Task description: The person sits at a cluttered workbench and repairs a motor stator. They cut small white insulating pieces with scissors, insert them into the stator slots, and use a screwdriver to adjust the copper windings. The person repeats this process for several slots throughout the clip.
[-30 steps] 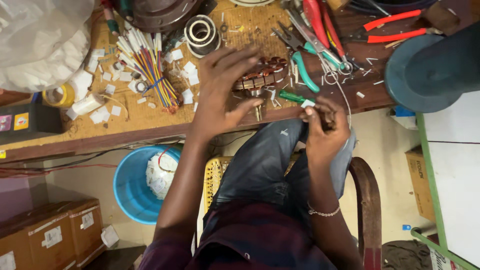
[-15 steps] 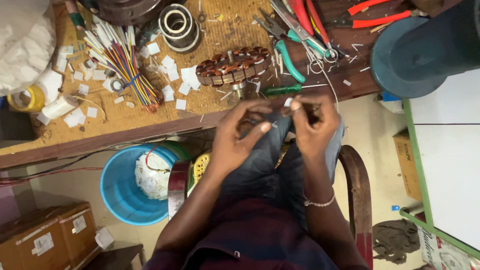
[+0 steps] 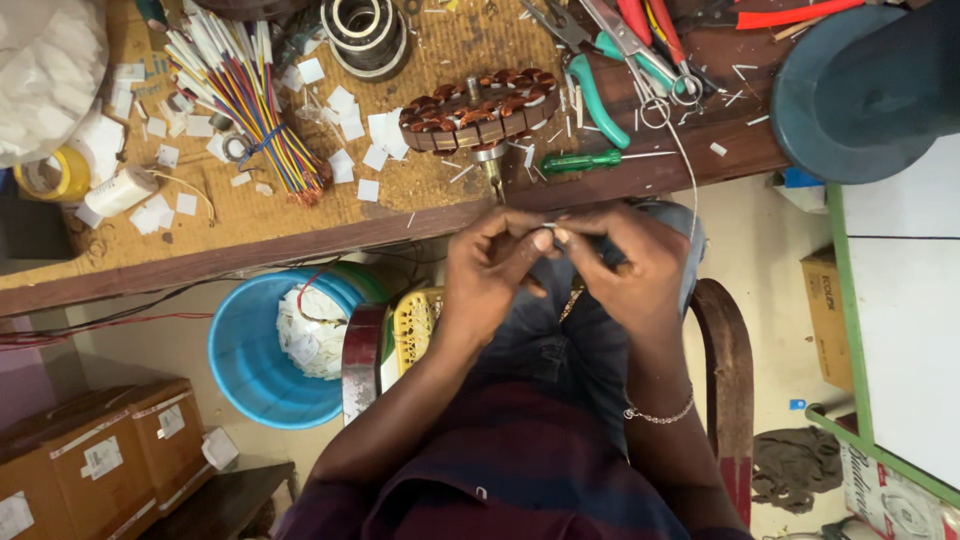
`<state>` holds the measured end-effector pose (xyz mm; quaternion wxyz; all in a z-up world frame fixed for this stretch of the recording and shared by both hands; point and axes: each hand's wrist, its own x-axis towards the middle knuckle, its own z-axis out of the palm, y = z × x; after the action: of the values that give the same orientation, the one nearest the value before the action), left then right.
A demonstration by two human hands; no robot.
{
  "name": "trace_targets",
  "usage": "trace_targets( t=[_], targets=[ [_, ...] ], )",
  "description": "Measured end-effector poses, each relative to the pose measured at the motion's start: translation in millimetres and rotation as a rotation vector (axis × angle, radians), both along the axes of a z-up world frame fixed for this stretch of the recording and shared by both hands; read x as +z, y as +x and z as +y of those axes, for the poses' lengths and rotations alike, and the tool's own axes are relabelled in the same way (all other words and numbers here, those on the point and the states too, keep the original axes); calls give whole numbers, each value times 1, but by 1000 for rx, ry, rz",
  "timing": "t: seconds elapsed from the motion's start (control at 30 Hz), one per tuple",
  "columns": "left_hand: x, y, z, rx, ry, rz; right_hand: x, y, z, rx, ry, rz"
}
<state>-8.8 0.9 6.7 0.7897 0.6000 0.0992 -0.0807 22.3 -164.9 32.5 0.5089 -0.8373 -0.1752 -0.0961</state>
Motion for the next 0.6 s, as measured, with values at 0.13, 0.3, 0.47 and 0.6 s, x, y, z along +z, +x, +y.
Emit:
trace_targets(
  t=[0.13, 0.3, 0.47, 0.6],
  targets=[
    [7, -4, 12, -62, -43, -69, 6, 1, 1, 87, 42, -86],
    [11, -11, 12, -43, -72, -150, 14, -2, 5, 136, 53, -127],
    [18, -17, 10, -51, -76, -154, 21, -1, 3, 187, 96, -157],
    [25, -21, 3, -1, -90, -214, 27, -2, 1, 212, 142, -191]
  ],
)
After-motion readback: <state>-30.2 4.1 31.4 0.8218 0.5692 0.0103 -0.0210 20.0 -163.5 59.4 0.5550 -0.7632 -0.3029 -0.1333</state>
